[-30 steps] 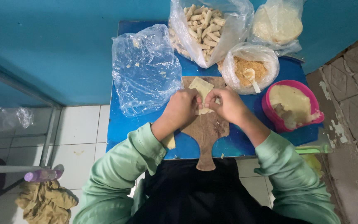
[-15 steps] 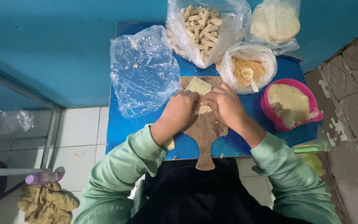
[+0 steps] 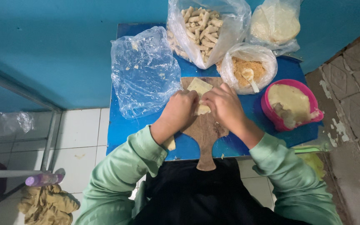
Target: The person places a thin square wafer sheet on a wooden board, spoons a brown powdery filling onto it, and folds and rolls the sheet by hand into a cylindrical snack. Finished rolled snacks accumulate in a plastic bag on the table, and the person repeats the cycle with new sheets.
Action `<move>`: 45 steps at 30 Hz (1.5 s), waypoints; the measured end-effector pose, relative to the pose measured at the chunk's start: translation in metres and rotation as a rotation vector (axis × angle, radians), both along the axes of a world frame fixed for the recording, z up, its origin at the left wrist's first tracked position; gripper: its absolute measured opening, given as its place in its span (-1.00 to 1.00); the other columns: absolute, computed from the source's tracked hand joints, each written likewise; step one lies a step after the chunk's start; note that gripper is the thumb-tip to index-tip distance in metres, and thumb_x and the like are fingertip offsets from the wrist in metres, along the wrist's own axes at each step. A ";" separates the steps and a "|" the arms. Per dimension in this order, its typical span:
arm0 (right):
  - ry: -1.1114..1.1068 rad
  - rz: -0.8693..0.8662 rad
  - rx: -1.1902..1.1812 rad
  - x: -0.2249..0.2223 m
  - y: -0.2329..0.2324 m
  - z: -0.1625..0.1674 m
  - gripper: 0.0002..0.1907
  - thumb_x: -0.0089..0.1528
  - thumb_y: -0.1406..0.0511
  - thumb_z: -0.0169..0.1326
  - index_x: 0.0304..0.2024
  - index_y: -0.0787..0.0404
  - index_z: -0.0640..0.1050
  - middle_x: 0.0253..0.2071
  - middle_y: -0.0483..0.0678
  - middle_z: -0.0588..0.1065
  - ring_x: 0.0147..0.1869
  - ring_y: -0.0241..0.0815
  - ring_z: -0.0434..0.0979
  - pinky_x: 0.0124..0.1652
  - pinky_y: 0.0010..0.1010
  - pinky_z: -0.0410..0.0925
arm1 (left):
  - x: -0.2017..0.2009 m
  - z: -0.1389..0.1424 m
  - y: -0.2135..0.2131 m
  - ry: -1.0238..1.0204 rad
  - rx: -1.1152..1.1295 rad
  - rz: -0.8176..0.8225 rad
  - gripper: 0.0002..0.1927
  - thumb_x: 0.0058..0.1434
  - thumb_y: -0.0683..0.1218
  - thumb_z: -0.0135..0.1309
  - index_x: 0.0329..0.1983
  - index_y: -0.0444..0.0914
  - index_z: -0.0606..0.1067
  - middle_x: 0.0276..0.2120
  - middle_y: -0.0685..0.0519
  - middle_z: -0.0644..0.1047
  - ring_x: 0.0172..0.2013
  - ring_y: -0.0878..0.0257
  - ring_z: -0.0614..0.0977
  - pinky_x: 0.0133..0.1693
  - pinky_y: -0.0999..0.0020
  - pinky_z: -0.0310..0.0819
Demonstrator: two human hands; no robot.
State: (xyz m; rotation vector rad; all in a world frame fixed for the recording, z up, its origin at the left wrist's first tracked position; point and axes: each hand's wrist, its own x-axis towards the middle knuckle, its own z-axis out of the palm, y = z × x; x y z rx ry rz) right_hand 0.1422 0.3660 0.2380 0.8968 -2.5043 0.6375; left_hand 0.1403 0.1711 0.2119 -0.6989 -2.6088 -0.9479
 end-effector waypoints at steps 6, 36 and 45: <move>0.096 -0.026 0.009 0.003 -0.003 0.001 -0.85 0.21 0.37 0.15 -0.17 0.12 0.66 -0.17 -0.14 0.57 -0.06 -0.01 0.43 -0.05 -0.17 0.27 | -0.003 0.002 0.000 0.076 -0.060 0.007 -0.92 0.14 -0.20 0.10 -0.29 -0.25 0.55 -0.29 -0.17 0.56 -0.18 -0.18 0.56 -0.11 0.00 0.48; -0.348 0.016 -0.691 -0.016 -0.061 0.055 -0.73 0.37 0.41 0.07 0.13 0.19 0.51 0.07 -0.11 0.57 0.06 -0.36 0.64 0.02 -0.54 0.46 | 0.043 -0.021 -0.078 -0.053 0.010 0.146 -0.72 0.09 -0.11 0.21 -0.18 -0.36 0.52 -0.20 -0.28 0.53 -0.11 -0.23 0.54 -0.02 -0.04 0.42; -0.054 -0.415 0.239 0.056 -0.028 0.069 -0.67 0.18 0.12 0.25 -0.04 0.07 0.66 -0.06 0.17 0.60 -0.07 0.26 0.59 -0.14 0.00 0.42 | 0.054 -0.014 -0.074 0.088 0.018 0.178 -0.68 0.20 -0.24 0.05 0.02 -0.35 0.36 -0.10 -0.21 0.48 -0.09 -0.19 0.54 -0.04 0.02 0.47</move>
